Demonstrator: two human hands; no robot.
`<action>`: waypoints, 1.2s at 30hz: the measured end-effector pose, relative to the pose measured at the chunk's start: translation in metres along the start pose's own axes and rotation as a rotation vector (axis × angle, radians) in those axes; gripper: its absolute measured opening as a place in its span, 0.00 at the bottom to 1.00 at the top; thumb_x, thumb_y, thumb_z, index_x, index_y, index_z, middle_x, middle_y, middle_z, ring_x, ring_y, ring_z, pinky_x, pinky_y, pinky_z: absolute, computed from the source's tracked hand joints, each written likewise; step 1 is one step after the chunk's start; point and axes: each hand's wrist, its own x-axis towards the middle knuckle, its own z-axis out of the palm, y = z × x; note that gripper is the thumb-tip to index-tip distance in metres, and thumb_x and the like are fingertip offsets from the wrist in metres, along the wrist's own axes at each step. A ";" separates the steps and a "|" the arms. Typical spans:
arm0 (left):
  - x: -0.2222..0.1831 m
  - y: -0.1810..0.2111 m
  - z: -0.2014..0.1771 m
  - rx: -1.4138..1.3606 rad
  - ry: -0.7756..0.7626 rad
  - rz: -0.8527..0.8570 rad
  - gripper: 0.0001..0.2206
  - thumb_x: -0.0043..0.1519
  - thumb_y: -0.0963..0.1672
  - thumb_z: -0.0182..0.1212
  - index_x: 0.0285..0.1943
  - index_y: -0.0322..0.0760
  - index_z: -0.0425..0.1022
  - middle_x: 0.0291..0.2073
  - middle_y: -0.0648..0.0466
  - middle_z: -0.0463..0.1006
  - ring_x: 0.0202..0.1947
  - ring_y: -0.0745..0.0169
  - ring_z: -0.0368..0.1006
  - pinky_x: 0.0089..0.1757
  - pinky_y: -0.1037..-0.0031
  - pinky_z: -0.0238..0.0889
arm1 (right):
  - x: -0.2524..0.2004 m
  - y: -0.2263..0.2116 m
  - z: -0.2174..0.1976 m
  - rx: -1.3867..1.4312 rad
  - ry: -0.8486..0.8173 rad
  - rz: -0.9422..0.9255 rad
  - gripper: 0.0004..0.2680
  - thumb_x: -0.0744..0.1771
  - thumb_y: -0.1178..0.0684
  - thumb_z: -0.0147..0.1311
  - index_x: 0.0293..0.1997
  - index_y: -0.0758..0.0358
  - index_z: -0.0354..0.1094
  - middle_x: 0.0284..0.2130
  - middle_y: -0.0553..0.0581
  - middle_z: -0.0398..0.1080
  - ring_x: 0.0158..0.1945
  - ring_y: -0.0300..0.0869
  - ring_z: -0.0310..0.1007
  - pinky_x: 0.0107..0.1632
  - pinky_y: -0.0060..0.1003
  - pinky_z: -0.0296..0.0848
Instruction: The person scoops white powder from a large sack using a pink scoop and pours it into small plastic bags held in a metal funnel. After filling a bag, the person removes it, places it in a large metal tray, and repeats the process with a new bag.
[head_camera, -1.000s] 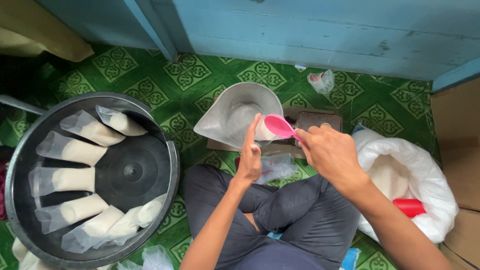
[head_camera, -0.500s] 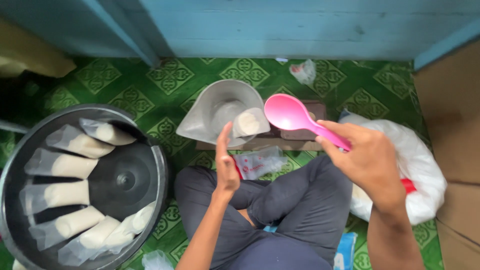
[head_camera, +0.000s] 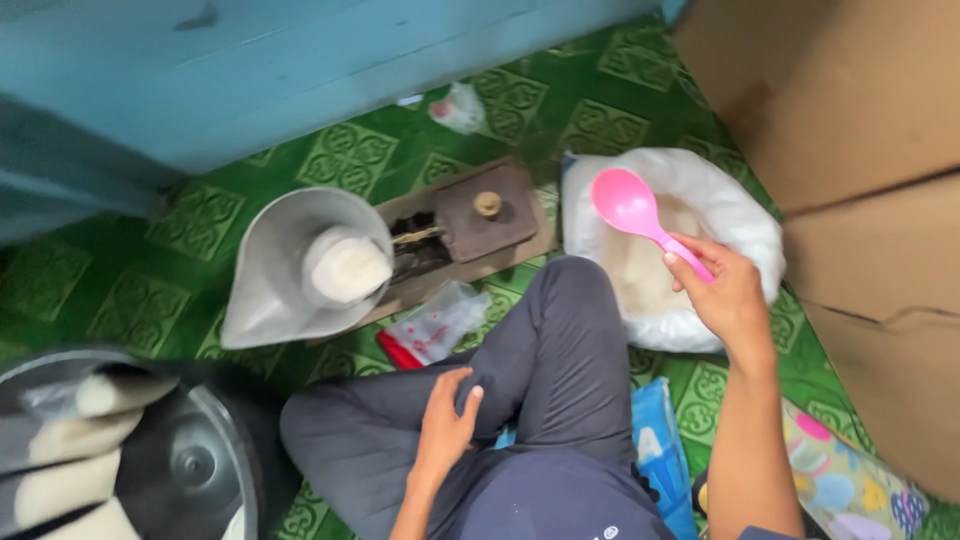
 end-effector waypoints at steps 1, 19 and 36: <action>0.001 -0.009 0.010 0.007 -0.017 0.006 0.18 0.62 0.48 0.53 0.58 0.37 0.71 0.53 0.52 0.74 0.57 0.59 0.69 0.57 0.70 0.59 | 0.004 0.027 0.002 0.004 0.013 0.014 0.12 0.66 0.51 0.55 0.55 0.57 0.73 0.21 0.51 0.69 0.24 0.33 0.60 0.30 0.29 0.60; 0.017 -0.047 0.080 0.484 -0.497 -0.268 0.46 0.60 0.62 0.45 0.76 0.42 0.20 0.76 0.48 0.24 0.75 0.47 0.26 0.66 0.52 0.35 | 0.033 0.178 0.117 -0.357 -0.108 0.243 0.12 0.67 0.53 0.40 0.53 0.66 0.65 0.36 0.77 0.72 0.45 0.70 0.70 0.47 0.58 0.68; 0.014 -0.098 0.104 0.538 -0.305 -0.100 0.48 0.59 0.62 0.48 0.76 0.38 0.23 0.75 0.43 0.27 0.73 0.40 0.32 0.64 0.53 0.33 | -0.007 0.171 0.062 -0.212 0.163 0.260 0.15 0.66 0.45 0.46 0.56 0.52 0.71 0.43 0.65 0.75 0.47 0.63 0.72 0.47 0.52 0.69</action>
